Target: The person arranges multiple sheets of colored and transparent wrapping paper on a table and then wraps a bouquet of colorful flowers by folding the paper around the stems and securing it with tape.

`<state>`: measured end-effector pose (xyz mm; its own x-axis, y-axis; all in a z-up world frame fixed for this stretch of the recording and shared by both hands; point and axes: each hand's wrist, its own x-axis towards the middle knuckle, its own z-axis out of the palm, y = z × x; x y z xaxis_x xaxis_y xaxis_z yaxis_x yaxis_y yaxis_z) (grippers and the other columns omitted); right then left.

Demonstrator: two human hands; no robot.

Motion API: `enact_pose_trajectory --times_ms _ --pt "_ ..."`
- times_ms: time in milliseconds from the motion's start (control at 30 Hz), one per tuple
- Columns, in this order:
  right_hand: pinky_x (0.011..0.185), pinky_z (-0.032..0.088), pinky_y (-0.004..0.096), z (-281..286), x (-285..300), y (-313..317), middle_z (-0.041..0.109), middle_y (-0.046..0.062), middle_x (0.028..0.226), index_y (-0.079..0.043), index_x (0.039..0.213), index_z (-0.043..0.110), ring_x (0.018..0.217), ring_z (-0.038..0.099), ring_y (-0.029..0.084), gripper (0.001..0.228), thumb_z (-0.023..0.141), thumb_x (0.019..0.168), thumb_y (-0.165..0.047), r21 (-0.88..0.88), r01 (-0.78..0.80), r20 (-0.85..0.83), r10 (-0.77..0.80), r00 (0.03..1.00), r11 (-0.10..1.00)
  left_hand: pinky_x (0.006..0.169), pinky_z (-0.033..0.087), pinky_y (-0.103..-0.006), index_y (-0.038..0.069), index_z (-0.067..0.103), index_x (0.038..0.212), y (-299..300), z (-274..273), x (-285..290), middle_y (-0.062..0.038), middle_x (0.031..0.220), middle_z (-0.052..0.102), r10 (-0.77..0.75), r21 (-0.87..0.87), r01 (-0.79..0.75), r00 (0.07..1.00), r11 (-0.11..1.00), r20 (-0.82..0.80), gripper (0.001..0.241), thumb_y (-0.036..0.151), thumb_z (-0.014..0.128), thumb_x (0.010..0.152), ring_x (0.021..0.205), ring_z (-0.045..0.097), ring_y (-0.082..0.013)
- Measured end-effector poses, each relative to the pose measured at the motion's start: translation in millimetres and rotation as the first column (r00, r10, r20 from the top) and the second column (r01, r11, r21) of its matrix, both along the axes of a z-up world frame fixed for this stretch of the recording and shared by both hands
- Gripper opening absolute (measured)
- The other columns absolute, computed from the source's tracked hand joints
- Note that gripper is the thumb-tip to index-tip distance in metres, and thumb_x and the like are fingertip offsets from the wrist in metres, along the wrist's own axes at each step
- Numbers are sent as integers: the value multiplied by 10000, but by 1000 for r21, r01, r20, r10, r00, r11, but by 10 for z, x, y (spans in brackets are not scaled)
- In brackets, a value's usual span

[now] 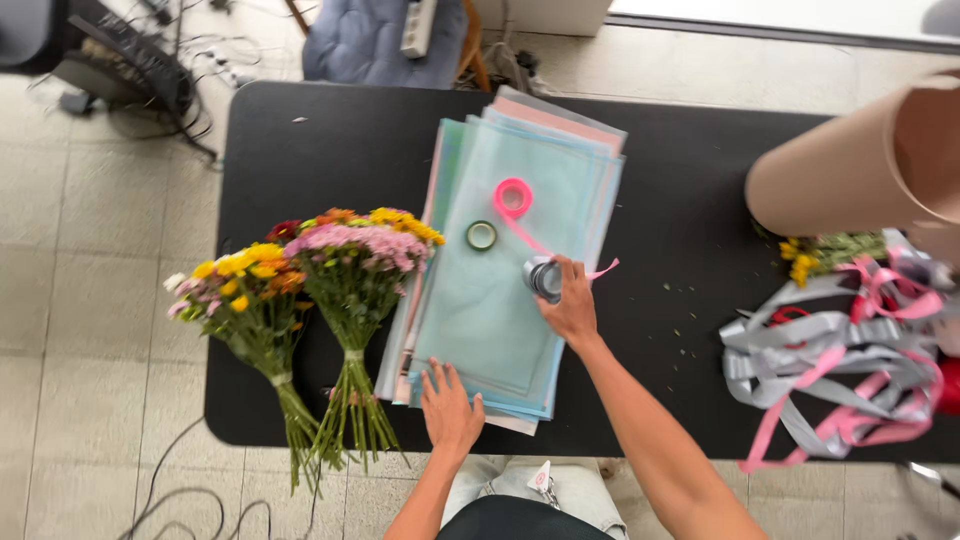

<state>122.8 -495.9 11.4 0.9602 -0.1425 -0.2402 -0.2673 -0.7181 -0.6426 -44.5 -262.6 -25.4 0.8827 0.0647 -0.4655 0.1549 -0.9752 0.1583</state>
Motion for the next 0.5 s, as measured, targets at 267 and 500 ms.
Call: enact_pose_trajectory --times_ms 267,500 --pt "833 551 450 97 -801 -662 528 35 1283 -211 1280 475 1062 623 312 627 773 734 -133 44 162 68 -165 984 986 1171 216 -640 39 362 1535 -406 185 230 -248 1690 172 198 -21 -199 980 980 -26 829 520 610 906 1496 248 -481" --pt "987 535 536 20 -932 -823 462 81 1478 -233 1293 473 1151 623 437 672 792 712 -124 5 52 -45 -52 998 999 1127 390 -511 106 448 1549 -1002 711 1272 -175 1619 370 -104 -94 142 941 985 323 880 235 833 768 1466 366 -425"
